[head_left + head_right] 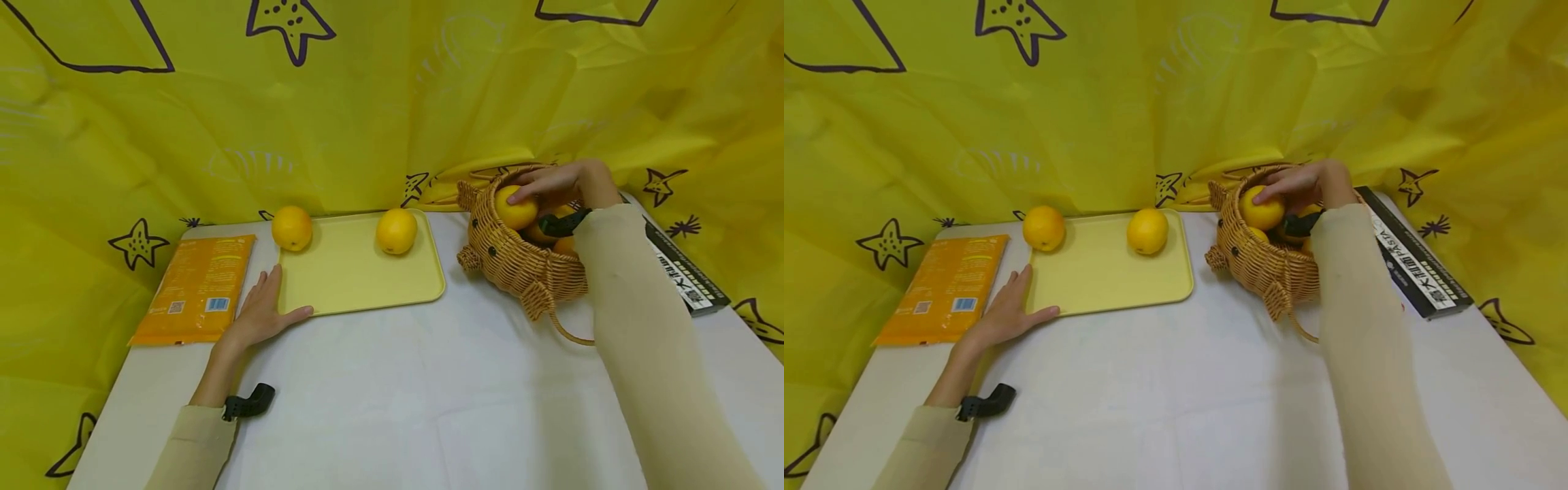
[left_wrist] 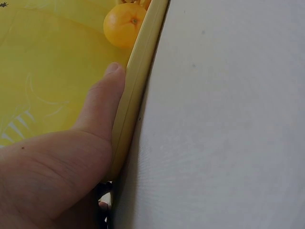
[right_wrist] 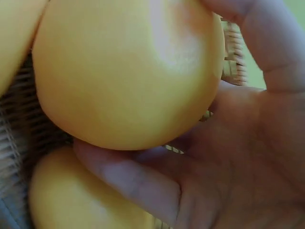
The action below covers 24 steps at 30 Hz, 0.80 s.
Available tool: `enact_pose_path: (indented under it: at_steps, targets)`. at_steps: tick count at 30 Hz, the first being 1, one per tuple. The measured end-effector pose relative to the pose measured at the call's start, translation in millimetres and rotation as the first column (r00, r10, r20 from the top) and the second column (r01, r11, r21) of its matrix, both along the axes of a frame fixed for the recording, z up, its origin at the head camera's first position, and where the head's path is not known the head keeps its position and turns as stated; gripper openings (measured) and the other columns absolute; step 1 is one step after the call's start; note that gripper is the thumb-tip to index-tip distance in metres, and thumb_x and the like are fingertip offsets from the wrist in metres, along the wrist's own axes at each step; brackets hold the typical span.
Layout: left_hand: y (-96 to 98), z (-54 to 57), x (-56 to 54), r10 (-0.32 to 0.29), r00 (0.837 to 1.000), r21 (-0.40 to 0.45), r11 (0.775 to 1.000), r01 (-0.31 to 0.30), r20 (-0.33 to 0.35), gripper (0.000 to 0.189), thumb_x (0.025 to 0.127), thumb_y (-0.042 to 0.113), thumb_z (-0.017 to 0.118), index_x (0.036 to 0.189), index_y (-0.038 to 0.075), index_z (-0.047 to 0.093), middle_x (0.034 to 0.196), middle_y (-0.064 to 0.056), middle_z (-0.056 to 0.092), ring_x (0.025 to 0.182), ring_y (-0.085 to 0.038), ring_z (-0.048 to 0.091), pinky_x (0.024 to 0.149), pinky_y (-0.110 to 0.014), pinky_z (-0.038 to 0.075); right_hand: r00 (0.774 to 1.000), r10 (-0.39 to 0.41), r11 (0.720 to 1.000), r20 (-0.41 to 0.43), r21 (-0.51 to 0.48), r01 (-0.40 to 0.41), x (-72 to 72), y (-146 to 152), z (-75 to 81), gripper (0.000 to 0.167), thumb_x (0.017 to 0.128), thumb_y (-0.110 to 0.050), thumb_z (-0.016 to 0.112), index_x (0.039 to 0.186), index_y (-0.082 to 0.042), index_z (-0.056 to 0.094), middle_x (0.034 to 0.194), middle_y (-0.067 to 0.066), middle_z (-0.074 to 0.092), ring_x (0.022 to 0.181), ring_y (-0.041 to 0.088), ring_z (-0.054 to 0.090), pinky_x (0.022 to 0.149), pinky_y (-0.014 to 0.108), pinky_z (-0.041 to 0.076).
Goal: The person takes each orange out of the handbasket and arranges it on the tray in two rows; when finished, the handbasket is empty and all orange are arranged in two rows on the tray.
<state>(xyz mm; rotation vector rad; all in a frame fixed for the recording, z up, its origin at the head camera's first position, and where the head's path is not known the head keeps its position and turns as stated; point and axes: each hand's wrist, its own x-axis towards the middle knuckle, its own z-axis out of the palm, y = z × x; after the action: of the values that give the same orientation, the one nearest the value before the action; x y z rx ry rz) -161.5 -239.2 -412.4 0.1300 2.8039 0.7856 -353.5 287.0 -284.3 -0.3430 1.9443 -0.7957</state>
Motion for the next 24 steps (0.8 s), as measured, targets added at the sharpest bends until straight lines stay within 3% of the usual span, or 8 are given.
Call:
enact_pose_path:
  at_steps: [4,8,10,12,15,17,19,24]
  targets:
    - [1.4,-1.4,-0.9,0.002,1.0,0.001,1.0,-0.002,-0.008,0.119,0.082,0.063,0.064,0.155,0.002,-0.008,0.163,-0.022,-0.005,0.15,-0.042,-0.008,0.12,-0.062,0.0,0.994,0.095,0.993,-0.046,0.077,-0.091,5.9,9,20.1,0.075,0.101,-0.036,0.044,0.152,-0.003,0.001,0.149,0.024,0.021,0.121,0.018,0.05,0.1,0.033,0.049]
    - [2.2,-1.4,-0.6,0.0,1.0,0.005,1.0,0.0,-0.002,0.118,0.082,0.063,0.064,0.155,0.002,-0.007,0.163,-0.022,-0.005,0.15,-0.042,-0.008,0.119,-0.063,0.001,0.985,0.138,0.986,-0.101,0.11,-0.127,20.7,21,46.9,0.069,0.101,-0.033,0.046,0.15,-0.005,0.007,0.138,0.022,0.035,0.112,0.021,0.056,0.092,0.037,0.053]
    - [1.9,0.5,-0.5,-0.004,1.0,-0.001,1.0,0.004,-0.001,0.118,0.082,0.063,0.064,0.155,0.002,-0.008,0.163,-0.022,-0.005,0.15,-0.043,-0.008,0.119,-0.063,0.001,0.975,0.125,0.989,-0.182,0.097,-0.109,32.5,23,61.0,0.062,0.1,-0.031,0.049,0.147,-0.011,0.014,0.129,0.018,0.045,0.104,0.022,0.061,0.087,0.04,0.056]
    - [1.1,3.1,-0.6,-0.005,1.0,-0.007,1.0,0.005,-0.005,0.118,0.083,0.063,0.064,0.155,0.001,-0.007,0.163,-0.023,-0.004,0.15,-0.044,-0.007,0.119,-0.063,0.002,0.951,0.109,0.994,-0.288,0.04,-0.102,46.5,19,74.0,0.056,0.099,-0.027,0.05,0.145,-0.017,0.02,0.121,0.014,0.051,0.096,0.022,0.063,0.082,0.04,0.058]
    - [-0.7,7.2,-0.2,-0.005,1.0,-0.012,1.0,0.005,-0.009,0.119,0.083,0.063,0.064,0.154,0.001,-0.007,0.162,-0.024,-0.004,0.15,-0.045,-0.007,0.119,-0.064,0.003,0.886,0.063,0.992,-0.459,-0.065,-0.104,70.6,-5,84.6,0.051,0.096,-0.019,0.054,0.141,-0.025,0.031,0.119,0.008,0.052,0.095,0.022,0.063,0.078,0.035,0.059]
    - [-2.7,8.7,0.3,-0.004,1.0,-0.016,1.0,0.004,-0.008,0.118,0.083,0.062,0.064,0.154,0.0,-0.007,0.162,-0.024,-0.004,0.149,-0.045,-0.007,0.119,-0.064,0.003,0.847,0.054,0.982,-0.529,-0.124,-0.14,86.4,-28,82.8,0.055,0.094,-0.015,0.058,0.143,-0.025,0.035,0.123,0.006,0.052,0.099,0.023,0.06,0.08,0.031,0.056]
    - [-3.8,8.8,0.9,-0.005,1.0,-0.017,1.0,0.005,0.001,0.119,0.083,0.062,0.064,0.154,0.001,-0.008,0.162,-0.024,-0.005,0.149,-0.045,-0.007,0.118,-0.065,0.003,0.825,0.039,0.972,-0.564,-0.169,-0.161,101.1,-52,74.4,0.059,0.092,-0.014,0.063,0.144,-0.025,0.038,0.127,0.003,0.051,0.102,0.023,0.058,0.083,0.029,0.054]
    - [-4.1,5.8,0.2,-0.006,1.0,-0.011,1.0,0.006,0.001,0.119,0.083,0.062,0.064,0.154,0.002,-0.008,0.162,-0.024,-0.005,0.149,-0.045,-0.007,0.118,-0.065,0.003,0.819,-0.126,0.944,-0.56,-0.321,-0.074,125.5,-106,39.5,0.064,0.088,-0.021,0.071,0.144,-0.031,0.044,0.135,-0.001,0.052,0.103,0.023,0.056,0.084,0.033,0.052]
